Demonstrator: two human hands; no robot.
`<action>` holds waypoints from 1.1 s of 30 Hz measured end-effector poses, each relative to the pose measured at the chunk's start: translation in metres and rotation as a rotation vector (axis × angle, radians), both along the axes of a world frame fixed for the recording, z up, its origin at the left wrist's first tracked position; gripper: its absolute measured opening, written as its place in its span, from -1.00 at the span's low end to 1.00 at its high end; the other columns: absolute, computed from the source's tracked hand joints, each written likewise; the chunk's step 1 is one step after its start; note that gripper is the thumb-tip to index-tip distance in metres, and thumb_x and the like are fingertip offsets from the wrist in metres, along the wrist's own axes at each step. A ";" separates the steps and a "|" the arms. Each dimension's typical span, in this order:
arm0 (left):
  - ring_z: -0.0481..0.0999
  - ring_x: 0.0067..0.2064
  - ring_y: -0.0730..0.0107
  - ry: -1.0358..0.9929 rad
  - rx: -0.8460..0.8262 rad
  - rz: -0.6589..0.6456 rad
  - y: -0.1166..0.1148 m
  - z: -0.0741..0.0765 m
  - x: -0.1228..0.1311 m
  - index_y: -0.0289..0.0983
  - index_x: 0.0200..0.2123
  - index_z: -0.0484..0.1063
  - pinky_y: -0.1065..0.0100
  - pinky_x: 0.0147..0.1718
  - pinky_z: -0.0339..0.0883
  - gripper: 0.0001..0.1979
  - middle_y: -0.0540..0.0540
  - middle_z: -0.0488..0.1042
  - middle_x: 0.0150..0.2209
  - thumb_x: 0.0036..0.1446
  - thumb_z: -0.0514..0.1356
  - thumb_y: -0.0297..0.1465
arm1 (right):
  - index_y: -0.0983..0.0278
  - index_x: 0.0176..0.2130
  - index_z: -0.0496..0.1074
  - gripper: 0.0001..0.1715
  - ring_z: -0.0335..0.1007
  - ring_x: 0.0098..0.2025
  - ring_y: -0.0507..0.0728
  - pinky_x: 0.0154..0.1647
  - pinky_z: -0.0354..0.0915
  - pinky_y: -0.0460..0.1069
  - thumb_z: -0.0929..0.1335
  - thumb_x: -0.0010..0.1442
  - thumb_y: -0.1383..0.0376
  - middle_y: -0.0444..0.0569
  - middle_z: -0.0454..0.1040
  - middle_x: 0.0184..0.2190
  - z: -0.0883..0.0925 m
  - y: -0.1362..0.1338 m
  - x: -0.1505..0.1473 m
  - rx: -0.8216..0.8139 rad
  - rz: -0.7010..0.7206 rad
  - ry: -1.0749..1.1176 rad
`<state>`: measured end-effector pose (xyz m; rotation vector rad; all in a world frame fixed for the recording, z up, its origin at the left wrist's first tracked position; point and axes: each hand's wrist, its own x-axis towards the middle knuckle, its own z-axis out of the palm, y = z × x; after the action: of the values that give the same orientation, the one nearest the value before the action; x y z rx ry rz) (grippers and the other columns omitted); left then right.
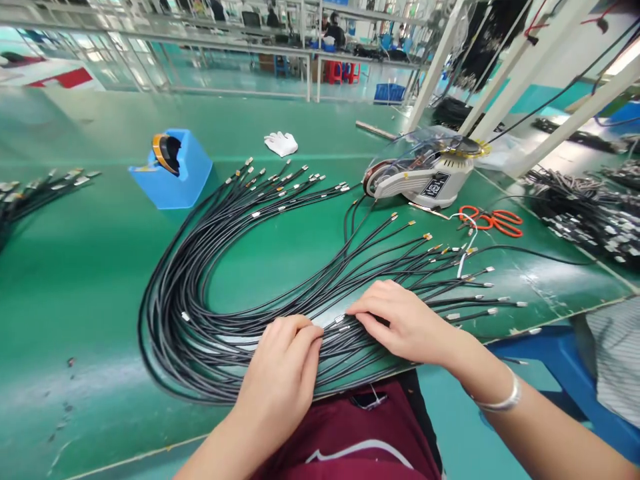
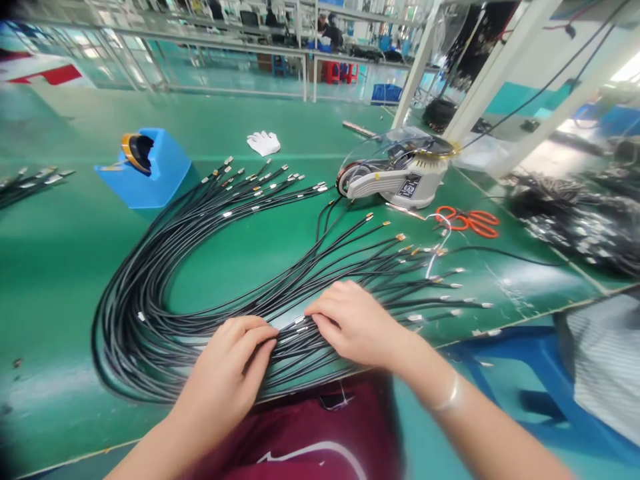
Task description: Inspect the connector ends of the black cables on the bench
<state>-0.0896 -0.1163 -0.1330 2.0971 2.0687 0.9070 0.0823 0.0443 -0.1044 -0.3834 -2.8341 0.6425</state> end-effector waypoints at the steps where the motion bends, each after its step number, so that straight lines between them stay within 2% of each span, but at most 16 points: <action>1: 0.36 -0.18 0.26 0.007 -0.004 0.004 0.000 0.000 0.000 -0.32 -0.13 0.39 0.20 -0.20 0.27 -0.83 -0.17 0.41 -0.19 0.26 0.04 -0.52 | 0.27 -0.11 0.47 -0.76 0.35 -0.20 0.13 -0.09 0.20 0.06 0.24 0.31 0.37 -0.03 0.53 -0.27 0.001 0.001 -0.003 0.005 -0.005 -0.027; 6: 0.37 -0.23 0.27 0.033 0.006 -0.011 0.003 0.005 0.004 -0.30 -0.17 0.43 0.19 -0.23 0.26 -0.84 -0.14 0.44 -0.25 0.26 0.06 -0.47 | 0.22 -0.15 0.51 -0.81 0.37 -0.22 0.11 -0.09 0.18 0.02 0.32 0.29 0.27 -0.06 0.54 -0.29 0.005 0.010 -0.018 0.051 0.045 -0.143; 15: 0.38 -0.20 0.23 0.052 0.004 -0.026 0.002 0.002 0.003 -0.30 -0.16 0.44 0.16 -0.19 0.29 -0.85 -0.16 0.44 -0.23 0.24 0.10 -0.47 | 0.22 -0.25 0.53 -0.83 0.35 -0.24 0.10 -0.14 0.19 0.00 0.32 0.28 0.29 -0.06 0.50 -0.32 0.006 0.013 -0.023 0.106 0.082 -0.151; 20: 0.38 -0.18 0.20 0.049 -0.035 -0.006 -0.003 0.007 0.010 -0.30 -0.09 0.42 0.15 -0.18 0.32 -0.79 -0.19 0.44 -0.21 0.25 0.06 -0.45 | 0.24 -0.29 0.47 -0.86 0.35 -0.24 0.10 -0.14 0.22 0.01 0.31 0.27 0.33 -0.08 0.46 -0.33 0.007 0.008 -0.025 0.045 0.111 -0.149; 25: 0.38 -0.20 0.23 0.012 -0.098 0.008 -0.012 0.014 0.016 -0.29 -0.14 0.44 0.15 -0.19 0.34 -0.78 -0.17 0.45 -0.27 0.27 0.02 -0.44 | 0.25 -0.38 0.37 -0.87 0.31 -0.29 0.11 -0.21 0.25 0.02 0.29 0.23 0.38 -0.10 0.41 -0.39 0.003 0.007 -0.026 -0.043 0.107 -0.154; 28: 0.39 -0.17 0.27 -0.040 -0.029 0.055 -0.032 0.019 -0.001 -0.30 -0.11 0.42 0.18 -0.16 0.34 -0.78 -0.16 0.47 -0.24 0.26 0.02 -0.51 | 0.23 -0.30 0.39 -0.86 0.33 -0.25 0.12 -0.18 0.26 0.04 0.26 0.24 0.39 -0.09 0.43 -0.33 0.006 0.006 -0.031 -0.029 0.121 -0.151; 31: 0.40 -0.12 0.28 0.016 0.081 0.278 -0.060 0.020 -0.043 -0.28 -0.07 0.40 0.20 -0.12 0.34 -0.76 -0.15 0.48 -0.18 0.26 0.02 -0.55 | 0.19 -0.18 0.42 -0.83 0.34 -0.17 0.12 -0.11 0.25 0.04 0.25 0.28 0.35 -0.08 0.45 -0.24 0.014 -0.006 -0.050 -0.039 0.132 -0.093; 33: 0.42 -0.14 0.26 0.137 0.090 0.422 -0.075 0.019 -0.077 -0.25 -0.12 0.43 0.18 -0.13 0.35 -0.78 -0.14 0.50 -0.20 0.27 0.03 -0.52 | 0.21 -0.23 0.44 -0.86 0.35 -0.20 0.12 -0.13 0.26 0.03 0.28 0.29 0.29 -0.08 0.46 -0.28 0.017 -0.024 -0.073 -0.039 0.142 -0.051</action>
<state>-0.1668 -0.1910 -0.1142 1.8372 2.6528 0.9345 0.0091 0.0206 -0.0876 -0.2086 -2.9214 0.7260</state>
